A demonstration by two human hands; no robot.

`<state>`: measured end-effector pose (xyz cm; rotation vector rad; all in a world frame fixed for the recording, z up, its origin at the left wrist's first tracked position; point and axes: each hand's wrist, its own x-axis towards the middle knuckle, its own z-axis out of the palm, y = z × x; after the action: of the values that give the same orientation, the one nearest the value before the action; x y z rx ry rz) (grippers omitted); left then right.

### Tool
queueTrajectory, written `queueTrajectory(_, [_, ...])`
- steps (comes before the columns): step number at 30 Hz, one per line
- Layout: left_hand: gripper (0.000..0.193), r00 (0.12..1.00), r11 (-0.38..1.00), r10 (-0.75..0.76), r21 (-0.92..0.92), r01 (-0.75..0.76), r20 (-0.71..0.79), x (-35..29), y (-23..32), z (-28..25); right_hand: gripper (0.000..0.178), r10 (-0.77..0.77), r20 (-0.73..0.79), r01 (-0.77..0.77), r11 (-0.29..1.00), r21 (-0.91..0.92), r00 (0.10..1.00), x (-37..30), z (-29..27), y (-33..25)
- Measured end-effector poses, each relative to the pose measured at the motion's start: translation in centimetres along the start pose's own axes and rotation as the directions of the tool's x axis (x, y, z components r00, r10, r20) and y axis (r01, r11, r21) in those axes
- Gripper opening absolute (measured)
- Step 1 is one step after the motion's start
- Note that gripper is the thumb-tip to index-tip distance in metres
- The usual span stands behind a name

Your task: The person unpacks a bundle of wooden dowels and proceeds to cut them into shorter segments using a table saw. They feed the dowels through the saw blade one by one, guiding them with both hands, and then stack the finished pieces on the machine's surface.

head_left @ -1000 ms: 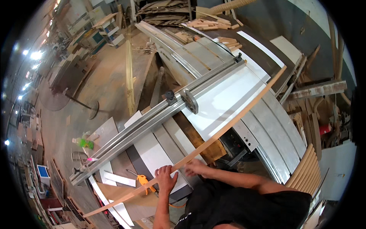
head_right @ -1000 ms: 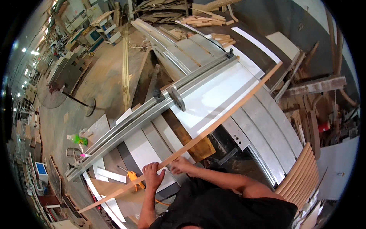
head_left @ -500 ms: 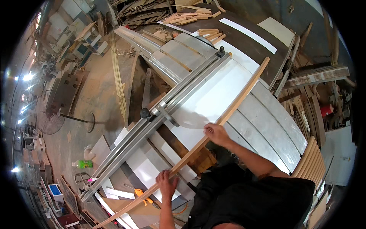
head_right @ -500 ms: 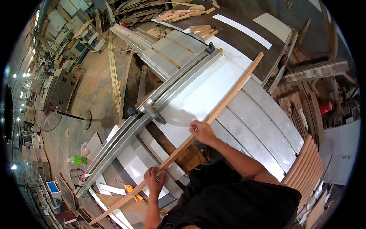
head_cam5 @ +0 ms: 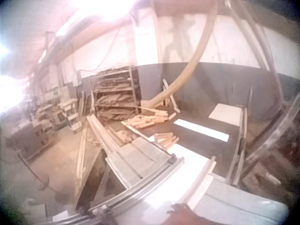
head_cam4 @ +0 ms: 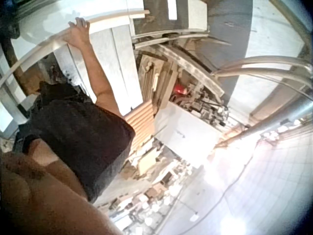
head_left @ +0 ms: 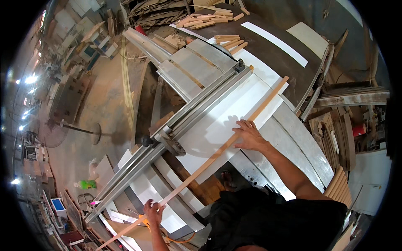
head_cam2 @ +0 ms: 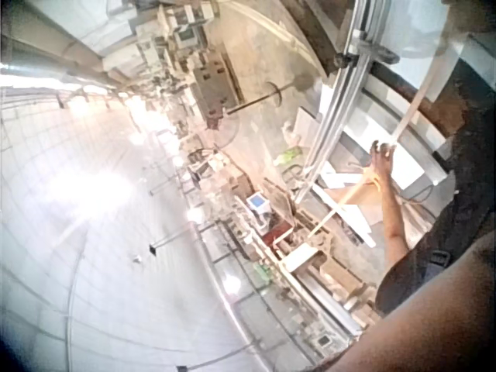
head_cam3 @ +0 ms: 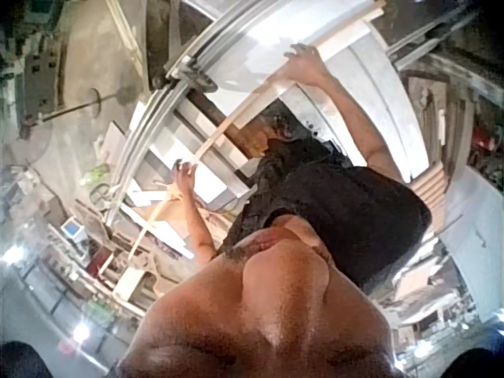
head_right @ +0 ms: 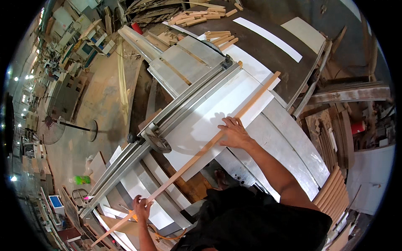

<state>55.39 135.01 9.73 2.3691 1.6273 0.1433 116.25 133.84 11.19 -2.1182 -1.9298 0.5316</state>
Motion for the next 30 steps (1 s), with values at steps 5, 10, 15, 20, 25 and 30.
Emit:
queueTrajectory(5, [0.052, 0.947, 0.92, -0.317, 0.231, 0.318, -0.04, -1.4, -3.9, -2.1, 0.064, -0.146, -0.181, 0.152, 0.988, 0.015, 0.973, 2.6, 4.5, 3.0])
queueTrajectory(10, [0.054, 0.88, 0.903, -0.399, -0.276, 0.328, -0.259, 3.9, 2.0, 1.5, 0.041, -0.05, -0.346, 0.162, 0.939, 0.303, 0.937, 6.2, 6.0, -0.3])
queueTrajectory(15, [0.059, 0.951, 0.864, -0.182, -0.502, 0.034, -0.249, 14.2, 18.5, 3.8, 0.044, -0.143, -0.354, 0.229, 0.949, 0.216, 0.924, 7.0, 6.3, 0.3])
queueTrajectory(20, [0.045, 0.927, 0.724, -0.249, -0.69, -0.016, -0.282, 19.1, 23.6, 4.6, 0.053, -0.229, -0.262, 0.279, 0.945, 0.171, 0.937, 7.0, 6.3, 0.9])
queueTrajectory(25, [0.037, 0.95, 0.699, -0.198, -0.714, -0.036, -0.241, 20.4, 22.8, 1.0, 0.062, -0.22, -0.28, 0.265, 0.954, 0.137, 0.934, 7.9, 6.7, 1.4])
queueTrajectory(30, [0.041, 0.9, 0.338, -0.361, -0.934, -0.118, -0.244, 25.9, 20.5, -5.7, 0.07, -0.172, -0.377, 0.223, 0.97, 0.097, 0.91, 8.1, 6.7, 0.7])
